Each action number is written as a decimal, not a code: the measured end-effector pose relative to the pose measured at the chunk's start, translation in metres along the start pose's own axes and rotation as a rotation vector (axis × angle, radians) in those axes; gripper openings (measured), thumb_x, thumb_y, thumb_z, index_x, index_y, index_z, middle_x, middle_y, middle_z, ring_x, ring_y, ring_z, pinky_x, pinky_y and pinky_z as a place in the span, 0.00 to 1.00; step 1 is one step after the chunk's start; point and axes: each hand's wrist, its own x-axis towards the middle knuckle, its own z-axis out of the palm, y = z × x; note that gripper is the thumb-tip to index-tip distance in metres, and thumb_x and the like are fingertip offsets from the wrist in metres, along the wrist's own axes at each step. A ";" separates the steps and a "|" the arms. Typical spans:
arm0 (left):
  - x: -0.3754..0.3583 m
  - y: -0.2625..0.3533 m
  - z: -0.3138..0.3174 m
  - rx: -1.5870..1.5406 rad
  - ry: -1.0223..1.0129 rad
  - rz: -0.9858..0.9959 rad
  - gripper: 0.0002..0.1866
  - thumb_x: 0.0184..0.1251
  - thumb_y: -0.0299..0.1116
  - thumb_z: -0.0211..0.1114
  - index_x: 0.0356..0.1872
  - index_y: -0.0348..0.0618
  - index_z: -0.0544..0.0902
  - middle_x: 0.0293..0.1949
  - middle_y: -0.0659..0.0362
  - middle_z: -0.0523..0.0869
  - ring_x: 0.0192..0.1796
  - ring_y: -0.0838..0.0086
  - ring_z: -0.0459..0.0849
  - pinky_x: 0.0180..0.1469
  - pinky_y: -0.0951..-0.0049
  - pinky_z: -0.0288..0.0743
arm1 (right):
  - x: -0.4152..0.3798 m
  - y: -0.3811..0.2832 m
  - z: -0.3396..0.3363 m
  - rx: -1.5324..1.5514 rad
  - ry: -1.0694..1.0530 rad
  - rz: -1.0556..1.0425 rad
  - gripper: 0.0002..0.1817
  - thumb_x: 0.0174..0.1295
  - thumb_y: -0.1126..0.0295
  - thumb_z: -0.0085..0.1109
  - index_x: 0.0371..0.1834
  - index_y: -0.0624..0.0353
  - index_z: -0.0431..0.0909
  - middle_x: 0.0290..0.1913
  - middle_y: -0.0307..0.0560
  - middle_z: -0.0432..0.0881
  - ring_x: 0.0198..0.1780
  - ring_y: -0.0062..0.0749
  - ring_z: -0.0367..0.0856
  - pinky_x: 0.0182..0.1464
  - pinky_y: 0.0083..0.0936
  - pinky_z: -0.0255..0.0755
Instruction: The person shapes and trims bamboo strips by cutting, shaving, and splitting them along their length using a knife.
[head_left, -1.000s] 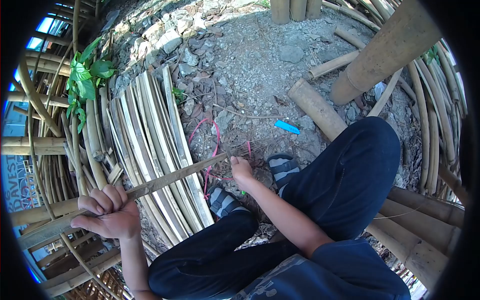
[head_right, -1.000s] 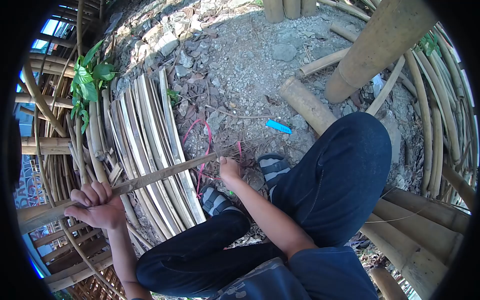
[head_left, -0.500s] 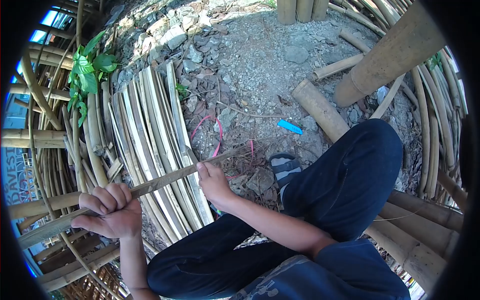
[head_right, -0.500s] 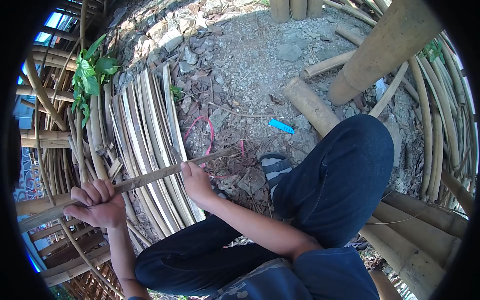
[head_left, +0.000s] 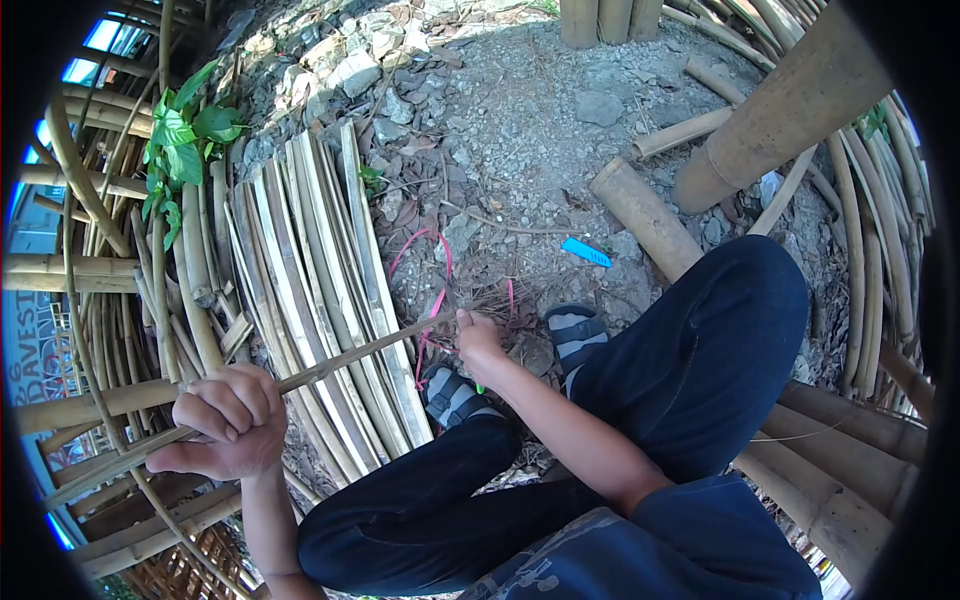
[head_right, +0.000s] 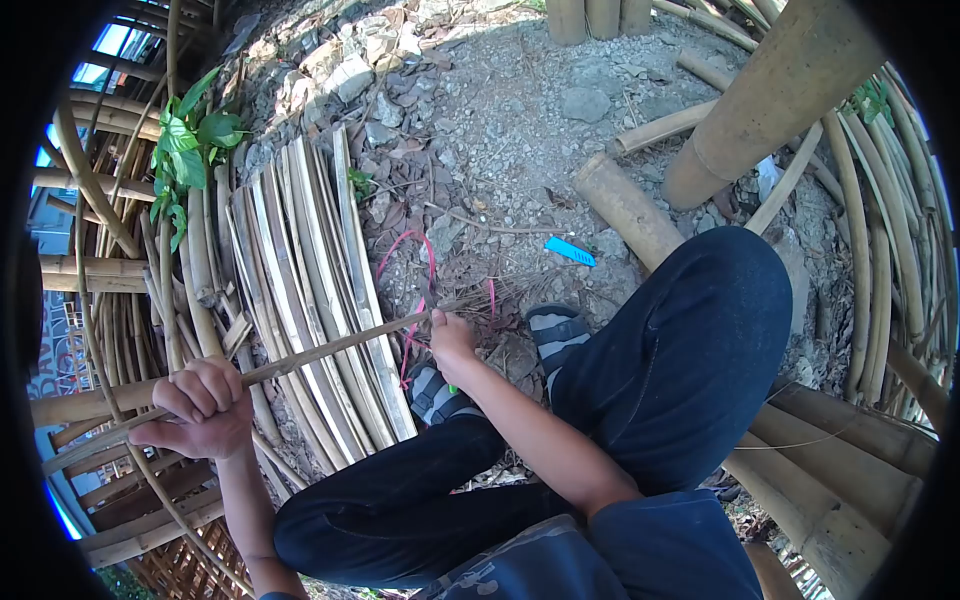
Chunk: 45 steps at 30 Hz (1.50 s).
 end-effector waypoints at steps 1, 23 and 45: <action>-0.001 -0.001 0.001 0.002 0.001 0.009 0.36 0.62 0.73 0.41 0.13 0.50 0.59 0.07 0.66 0.58 0.07 0.81 0.55 0.08 0.81 0.50 | -0.010 -0.008 0.004 -0.002 -0.003 -0.001 0.20 0.74 0.58 0.42 0.25 0.57 0.70 0.17 0.36 0.64 0.18 0.24 0.60 0.20 0.29 0.55; -0.003 -0.001 0.003 0.015 -0.004 0.008 0.33 0.65 0.69 0.44 0.16 0.51 0.59 0.09 0.68 0.55 0.11 0.82 0.50 0.11 0.81 0.43 | 0.032 0.029 -0.008 -0.157 0.102 -0.032 0.17 0.73 0.59 0.45 0.30 0.59 0.74 0.18 0.38 0.67 0.19 0.25 0.63 0.22 0.29 0.58; -0.010 0.000 0.010 0.175 0.456 0.002 0.33 0.67 0.70 0.36 0.18 0.51 0.57 0.12 0.66 0.53 0.14 0.80 0.47 0.17 0.76 0.39 | 0.022 0.029 -0.026 -0.380 0.231 -0.071 0.20 0.70 0.56 0.42 0.41 0.62 0.78 0.43 0.64 0.80 0.50 0.60 0.77 0.50 0.47 0.69</action>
